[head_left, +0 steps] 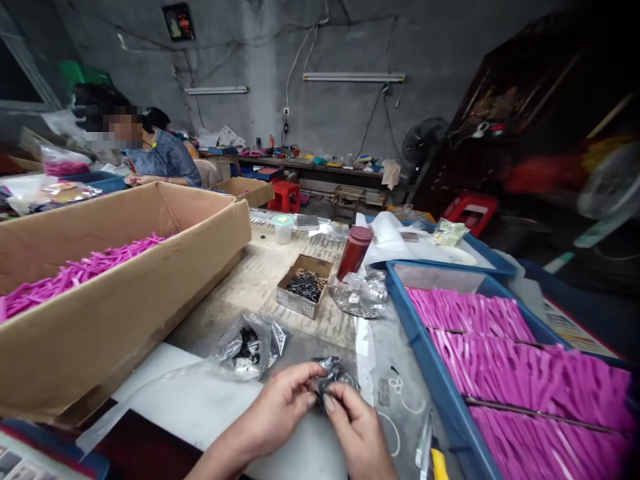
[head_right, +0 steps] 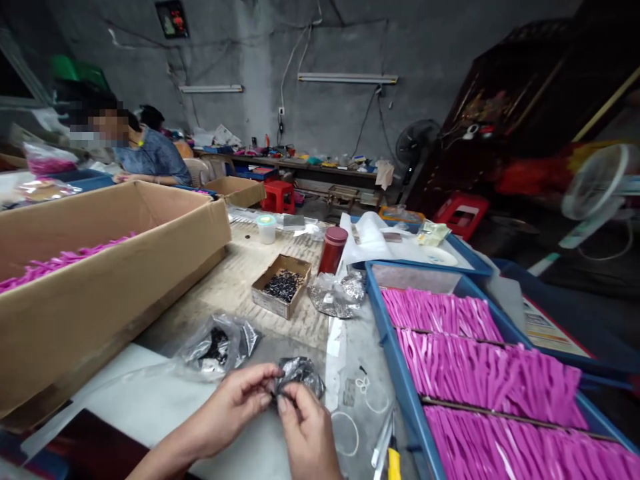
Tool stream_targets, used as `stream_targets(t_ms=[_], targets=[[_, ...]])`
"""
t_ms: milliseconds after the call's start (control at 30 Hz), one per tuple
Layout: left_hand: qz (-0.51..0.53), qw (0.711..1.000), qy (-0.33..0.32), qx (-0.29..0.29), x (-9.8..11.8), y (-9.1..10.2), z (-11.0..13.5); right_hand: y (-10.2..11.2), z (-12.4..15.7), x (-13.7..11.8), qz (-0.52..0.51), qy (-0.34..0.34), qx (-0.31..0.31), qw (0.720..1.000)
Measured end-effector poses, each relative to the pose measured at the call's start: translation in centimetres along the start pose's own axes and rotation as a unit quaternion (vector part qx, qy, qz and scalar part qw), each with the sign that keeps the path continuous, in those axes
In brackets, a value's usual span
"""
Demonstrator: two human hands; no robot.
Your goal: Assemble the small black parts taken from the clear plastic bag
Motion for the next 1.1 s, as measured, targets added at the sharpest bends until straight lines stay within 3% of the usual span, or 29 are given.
stream_targets(t_ms=[133,333,467,633,800,933,1100], targets=[[-0.091,0.996,-0.019,0.009,0.1,-1.0,0.2,-0.1,0.4,0.4,0.050,0.023,0.024,0.998],[0.022,0.997,0.038,0.056,-1.6,-1.7,-0.2,0.0,0.7,1.2,0.095,0.030,0.053,0.994],[0.066,0.994,0.077,0.036,-2.4,-2.2,-0.4,-0.2,0.8,1.3,0.085,0.022,0.061,0.994],[0.015,0.996,0.080,0.044,-2.5,-2.0,-0.4,0.2,0.7,1.4,0.087,0.006,0.063,0.994],[-0.037,0.997,0.054,0.051,-2.7,-1.1,-0.5,2.3,-0.8,1.4,0.163,-0.001,0.069,0.984],[-0.065,0.995,0.047,0.058,-3.1,-0.6,-0.6,2.5,-1.9,1.0,0.259,0.030,0.011,0.965],[-0.072,0.995,0.050,0.056,-3.3,-0.5,-0.6,1.3,-2.4,0.9,0.386,0.058,-0.075,0.918]])
Point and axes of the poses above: each hand's wrist, its own z-axis away from the middle knuckle, its own y-axis out of the back of the hand, x = y × z, the point moved 3 cm from there along -z, towards the middle knuckle, and after that the axes turned 4 degrees about z, right-handed, at the moved point
